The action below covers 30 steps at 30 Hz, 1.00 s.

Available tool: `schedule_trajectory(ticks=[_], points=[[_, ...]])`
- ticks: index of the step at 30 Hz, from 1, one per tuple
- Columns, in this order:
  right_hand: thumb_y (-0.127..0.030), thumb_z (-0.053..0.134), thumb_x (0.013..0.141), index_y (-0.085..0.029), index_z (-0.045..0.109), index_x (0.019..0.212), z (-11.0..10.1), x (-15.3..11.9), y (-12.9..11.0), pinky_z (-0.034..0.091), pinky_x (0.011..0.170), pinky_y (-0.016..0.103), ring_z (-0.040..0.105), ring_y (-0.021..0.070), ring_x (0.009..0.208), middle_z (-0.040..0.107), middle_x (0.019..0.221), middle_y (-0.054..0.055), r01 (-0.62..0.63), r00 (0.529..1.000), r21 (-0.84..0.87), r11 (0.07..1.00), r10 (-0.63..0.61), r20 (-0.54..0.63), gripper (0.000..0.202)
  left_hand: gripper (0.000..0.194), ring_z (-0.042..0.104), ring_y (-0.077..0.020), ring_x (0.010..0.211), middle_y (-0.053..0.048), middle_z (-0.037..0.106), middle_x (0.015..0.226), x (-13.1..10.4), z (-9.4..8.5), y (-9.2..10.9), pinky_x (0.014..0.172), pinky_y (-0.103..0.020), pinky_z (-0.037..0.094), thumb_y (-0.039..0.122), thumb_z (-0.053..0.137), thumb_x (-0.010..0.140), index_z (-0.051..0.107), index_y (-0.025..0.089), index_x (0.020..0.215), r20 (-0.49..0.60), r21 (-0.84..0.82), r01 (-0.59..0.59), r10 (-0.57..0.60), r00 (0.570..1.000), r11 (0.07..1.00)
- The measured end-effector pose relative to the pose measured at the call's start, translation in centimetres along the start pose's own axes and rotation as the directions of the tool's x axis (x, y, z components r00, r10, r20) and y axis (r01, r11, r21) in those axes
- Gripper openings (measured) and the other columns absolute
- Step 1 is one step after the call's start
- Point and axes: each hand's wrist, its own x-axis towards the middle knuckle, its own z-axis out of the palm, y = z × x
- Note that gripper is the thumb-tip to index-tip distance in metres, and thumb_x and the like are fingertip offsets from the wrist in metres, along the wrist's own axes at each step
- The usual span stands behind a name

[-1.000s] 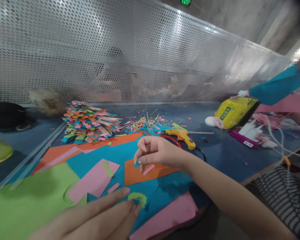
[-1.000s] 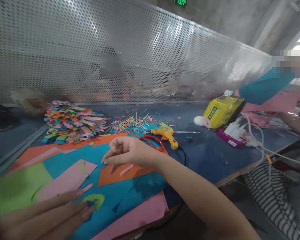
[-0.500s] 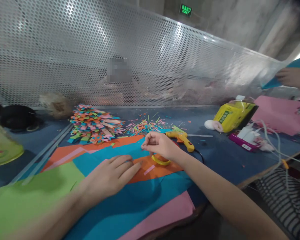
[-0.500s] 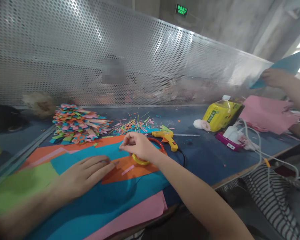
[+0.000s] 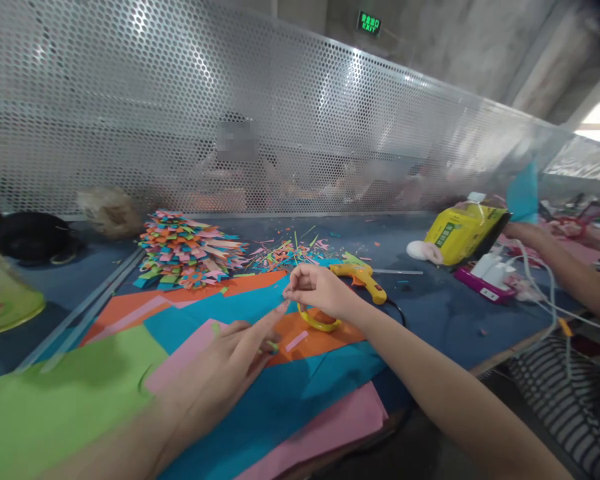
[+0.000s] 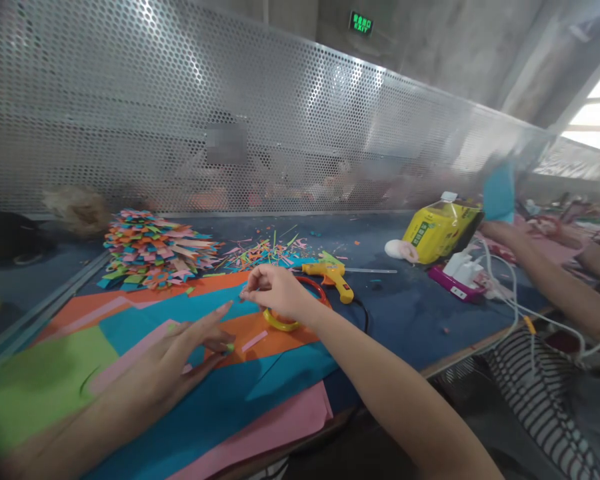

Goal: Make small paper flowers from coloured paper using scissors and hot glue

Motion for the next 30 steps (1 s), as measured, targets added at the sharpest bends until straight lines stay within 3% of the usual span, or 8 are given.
schedule_trajectory(ticks=[4,10,17,19,22,24,26,30], points=[[-0.029,0.066,0.064,-0.018,0.044,0.069,0.1,0.0,0.2,0.042,0.046,0.020,0.049,0.0066,0.048,0.054,0.064,-0.003,0.001,1.000,-0.028,1.000,-0.001,0.006,0.025,0.073,0.062,-0.0091,0.078,0.006,0.067,0.084,0.3,-0.2,0.2,0.073,-0.020,0.047,0.013,0.047,0.080,0.004,0.032,0.135,0.081,-0.142,0.069,-0.058,0.995,0.987],[-0.029,0.066,0.065,-0.018,0.043,0.070,0.0,0.0,0.5,0.042,0.046,0.020,0.050,0.0072,0.050,0.055,0.065,-0.002,0.009,1.000,-0.021,1.000,-0.008,0.024,0.026,0.069,0.064,-0.0109,0.080,0.004,0.068,0.087,0.2,-0.3,0.1,0.074,-0.023,0.048,0.017,0.045,0.081,0.005,0.030,0.136,0.166,-0.209,0.200,-0.167,0.972,0.957],[-0.033,0.069,0.062,-0.018,0.044,0.069,0.1,-0.1,0.0,0.041,0.045,0.019,0.050,0.0067,0.046,0.053,0.059,-0.004,-0.008,1.000,-0.045,0.999,0.009,0.016,0.030,0.069,0.064,-0.0149,0.084,0.002,0.069,0.090,-0.2,-1.0,0.2,0.076,-0.027,0.049,0.024,0.048,0.081,0.008,0.033,0.136,0.202,-0.198,0.140,-0.099,0.974,0.970],[-0.030,0.069,0.062,-0.018,0.045,0.069,0.0,-0.2,-0.3,0.041,0.047,0.019,0.050,0.0068,0.046,0.054,0.058,-0.004,-0.023,1.000,-0.027,0.999,0.024,0.018,0.028,0.073,0.064,-0.0161,0.087,0.000,0.068,0.095,-0.1,-1.3,0.2,0.076,-0.028,0.049,0.030,0.053,0.077,0.009,0.032,0.135,0.245,-0.238,0.233,-0.174,0.954,0.943],[-0.026,0.068,0.063,-0.017,0.048,0.073,-0.1,-0.4,-0.5,0.044,0.050,0.021,0.052,0.0072,0.048,0.058,0.061,-0.002,-0.049,0.998,0.016,0.999,0.048,0.034,0.024,0.063,0.065,-0.0146,0.079,0.001,0.067,0.094,0.5,-1.6,0.0,0.071,-0.025,0.050,0.037,0.053,0.076,0.021,0.030,0.131,0.304,-0.322,0.446,-0.355,0.884,0.835],[-0.024,0.067,0.065,-0.017,0.050,0.077,-0.1,-0.5,-0.4,0.046,0.054,0.022,0.055,0.0077,0.051,0.061,0.065,-0.001,-0.063,0.996,0.053,0.997,0.060,0.064,0.022,0.051,0.065,-0.0147,0.077,0.001,0.067,0.088,0.8,-1.5,-0.4,0.070,-0.026,0.050,0.038,0.052,0.076,0.034,0.028,0.122,0.282,-0.341,0.514,-0.435,0.855,0.787],[-0.022,0.066,0.065,-0.017,0.052,0.082,0.0,-0.5,-0.3,0.048,0.057,0.023,0.057,0.0082,0.054,0.063,0.068,0.000,-0.078,0.993,0.083,0.994,0.070,0.096,0.022,0.040,0.064,-0.0169,0.080,0.000,0.067,0.083,0.9,-1.3,-1.0,0.072,-0.028,0.049,0.039,0.055,0.074,0.045,0.024,0.110,0.209,-0.332,0.517,-0.473,0.856,0.789],[-0.019,0.063,0.068,-0.018,0.054,0.088,0.5,-0.8,-0.3,0.049,0.057,0.023,0.058,0.0084,0.055,0.064,0.068,0.000,-0.093,0.984,0.081,0.992,0.079,0.161,0.022,0.035,0.061,-0.0188,0.084,-0.004,0.066,0.090,1.2,-0.9,-1.6,0.073,-0.030,0.047,0.040,0.058,0.071,0.048,0.019,0.097,0.108,-0.396,0.515,-0.518,0.848,0.760]])
